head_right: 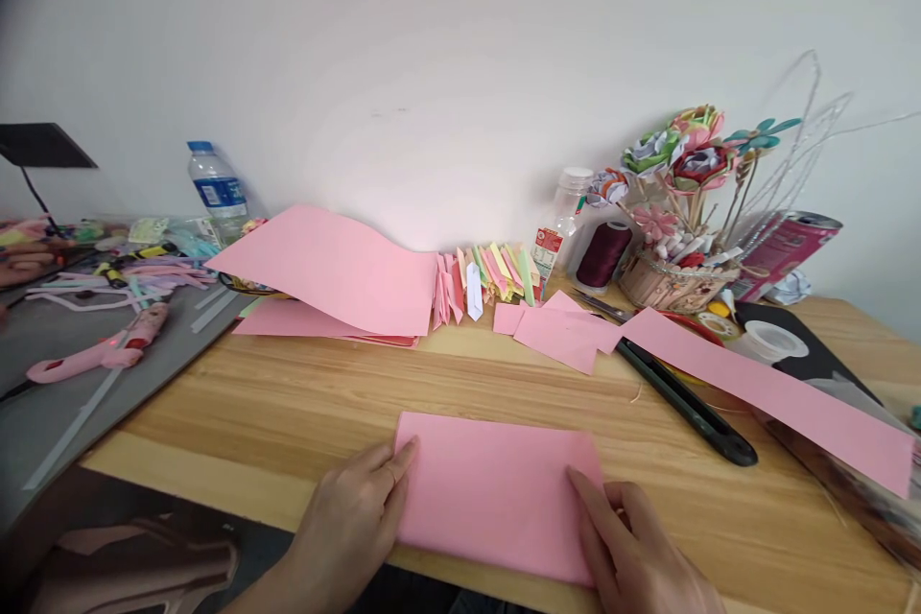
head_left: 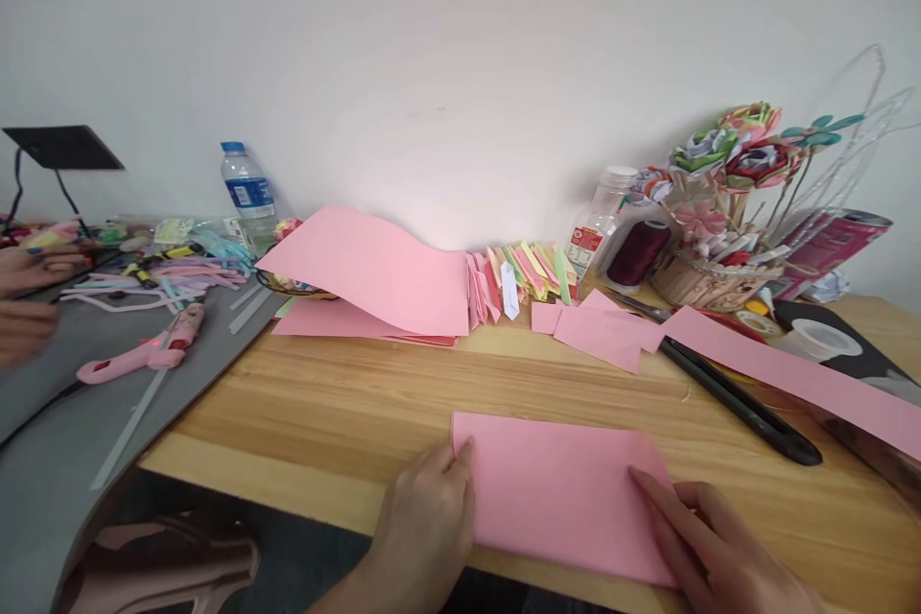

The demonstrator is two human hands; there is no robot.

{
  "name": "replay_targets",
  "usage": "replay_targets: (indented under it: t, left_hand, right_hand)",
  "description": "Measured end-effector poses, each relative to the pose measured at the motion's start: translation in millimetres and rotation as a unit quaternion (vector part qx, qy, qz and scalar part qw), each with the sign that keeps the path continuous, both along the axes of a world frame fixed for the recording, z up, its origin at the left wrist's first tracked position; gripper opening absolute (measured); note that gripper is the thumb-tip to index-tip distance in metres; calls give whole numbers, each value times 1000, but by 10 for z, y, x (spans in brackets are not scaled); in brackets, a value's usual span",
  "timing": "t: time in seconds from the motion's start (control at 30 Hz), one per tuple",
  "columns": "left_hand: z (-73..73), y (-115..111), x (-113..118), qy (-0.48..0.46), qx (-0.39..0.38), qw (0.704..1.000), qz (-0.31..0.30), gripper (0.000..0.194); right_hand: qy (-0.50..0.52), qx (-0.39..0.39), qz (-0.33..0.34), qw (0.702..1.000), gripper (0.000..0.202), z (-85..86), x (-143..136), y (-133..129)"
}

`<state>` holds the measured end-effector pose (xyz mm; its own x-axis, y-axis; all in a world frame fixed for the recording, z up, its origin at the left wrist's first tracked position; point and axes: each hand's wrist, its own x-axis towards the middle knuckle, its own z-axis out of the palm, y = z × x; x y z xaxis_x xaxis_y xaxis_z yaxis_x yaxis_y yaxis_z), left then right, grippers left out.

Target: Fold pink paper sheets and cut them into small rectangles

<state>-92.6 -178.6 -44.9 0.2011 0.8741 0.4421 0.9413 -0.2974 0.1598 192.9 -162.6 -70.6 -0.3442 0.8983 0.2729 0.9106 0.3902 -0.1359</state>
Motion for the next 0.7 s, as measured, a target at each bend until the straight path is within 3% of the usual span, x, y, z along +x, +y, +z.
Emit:
replay_targets:
  t: [0.37,0.6,0.7]
  left_hand:
    - [28,-14,3,7,7,1000,-6,40]
    - [-4,-22,-30,16,-10,1000,-16,40]
    - [-28,-17,-45,19,-22,999,-22,40]
  right_hand:
    - [-4,27,14,1000,38,103,-85,-37]
    - [-21,82,-47,995,42,87,-221,-80]
    - [-39,76,-38,996,41,95,-215,-77]
